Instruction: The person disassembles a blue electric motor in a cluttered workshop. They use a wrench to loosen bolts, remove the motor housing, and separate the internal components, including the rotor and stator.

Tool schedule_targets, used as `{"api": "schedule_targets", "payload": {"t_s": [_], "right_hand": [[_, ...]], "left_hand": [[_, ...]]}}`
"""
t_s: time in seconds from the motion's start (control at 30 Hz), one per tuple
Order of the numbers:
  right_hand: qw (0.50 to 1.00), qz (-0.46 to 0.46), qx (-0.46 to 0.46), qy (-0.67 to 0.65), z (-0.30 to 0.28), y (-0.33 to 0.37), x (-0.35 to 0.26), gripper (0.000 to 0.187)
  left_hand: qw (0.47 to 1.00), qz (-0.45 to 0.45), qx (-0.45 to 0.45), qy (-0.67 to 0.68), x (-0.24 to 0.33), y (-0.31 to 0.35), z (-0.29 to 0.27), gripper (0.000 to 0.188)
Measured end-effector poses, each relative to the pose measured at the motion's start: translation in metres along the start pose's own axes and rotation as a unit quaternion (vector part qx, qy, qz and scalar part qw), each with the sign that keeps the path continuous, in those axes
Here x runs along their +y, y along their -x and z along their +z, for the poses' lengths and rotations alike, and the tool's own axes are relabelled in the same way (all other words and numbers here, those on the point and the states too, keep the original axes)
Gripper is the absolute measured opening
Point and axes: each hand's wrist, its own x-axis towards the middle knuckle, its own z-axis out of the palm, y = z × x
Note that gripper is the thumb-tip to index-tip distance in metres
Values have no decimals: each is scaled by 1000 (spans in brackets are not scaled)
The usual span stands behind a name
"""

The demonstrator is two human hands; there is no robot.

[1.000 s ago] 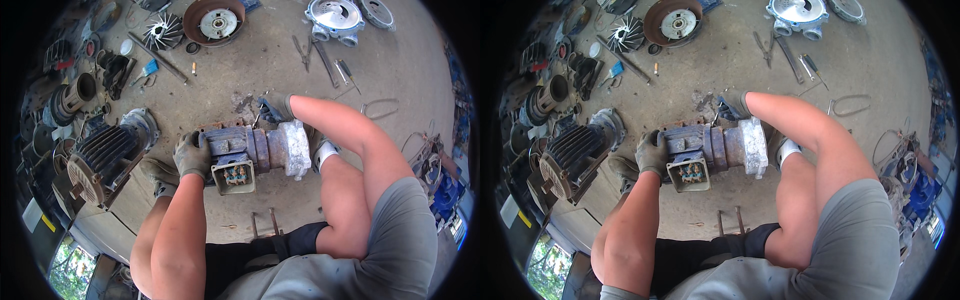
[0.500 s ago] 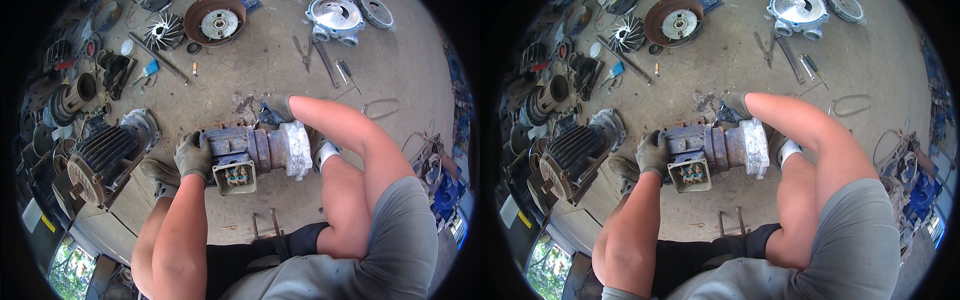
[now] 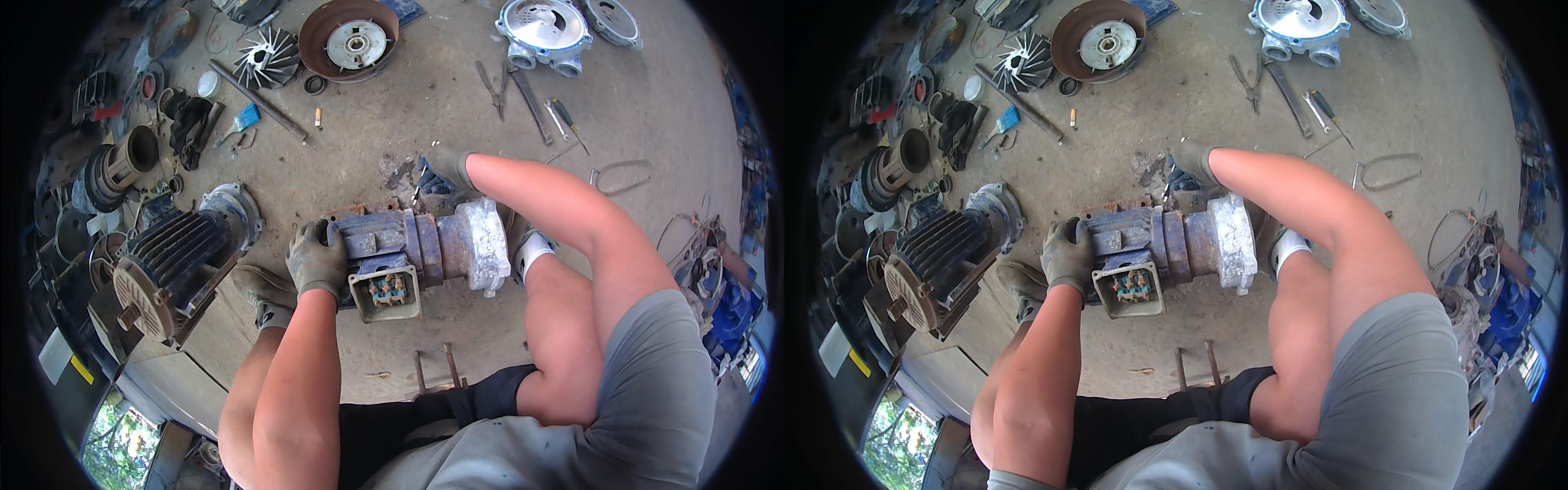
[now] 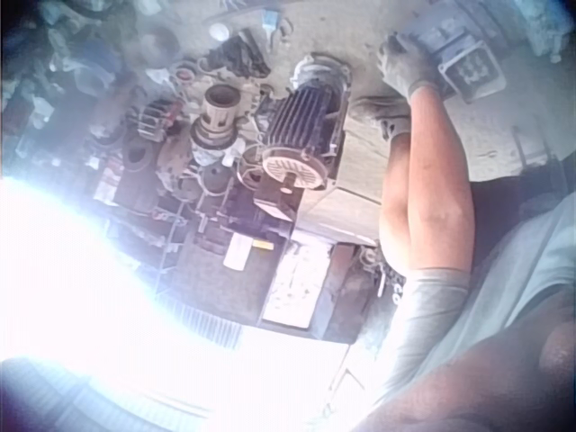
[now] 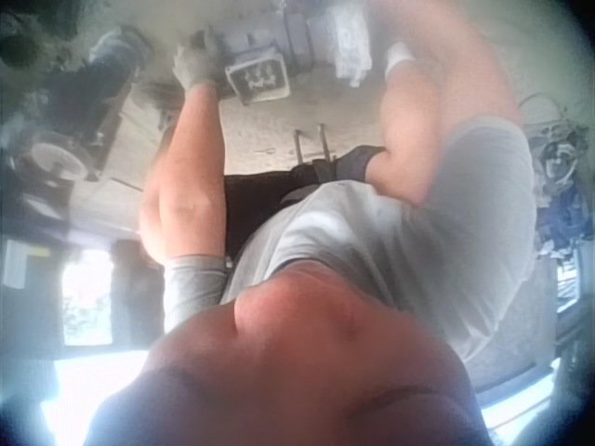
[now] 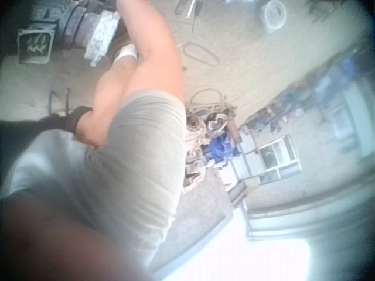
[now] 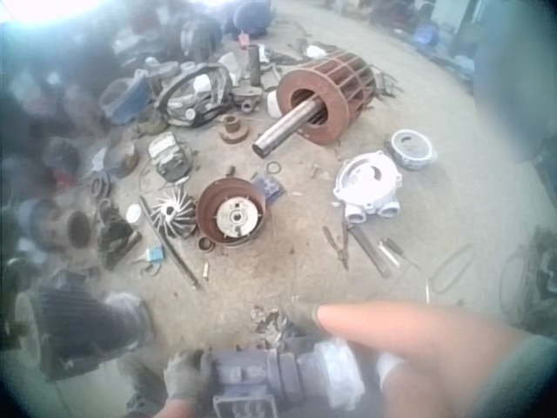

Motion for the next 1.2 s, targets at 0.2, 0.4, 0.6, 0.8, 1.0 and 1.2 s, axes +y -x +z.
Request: {"api": "schedule_targets", "payload": {"t_s": [0.2,0.4,0.6,0.8,1.0,1.2], "right_hand": [[997,28,-39,63,-11,-2,-3,26],[999,0,-40,28,-14,4,3,25],[955,-186,-45,226,7,55,3,39],[698,-363,37,616,21,132,10,51],[661,-382,106,637,-6,126,-21,47],[759,-245,0,603,14,64,6,38]], "left_hand": [[1000,-4,-6,1,1,1,-1,44],[1000,-2,-6,10,-1,0,1,44],[1000,-1,-4,11,-1,0,0,44],[1000,-3,-8,9,0,1,-1,45],[1000,-6,-12,5,-1,0,1,45],[1000,-7,-9,-6,0,0,-1,46]]}}
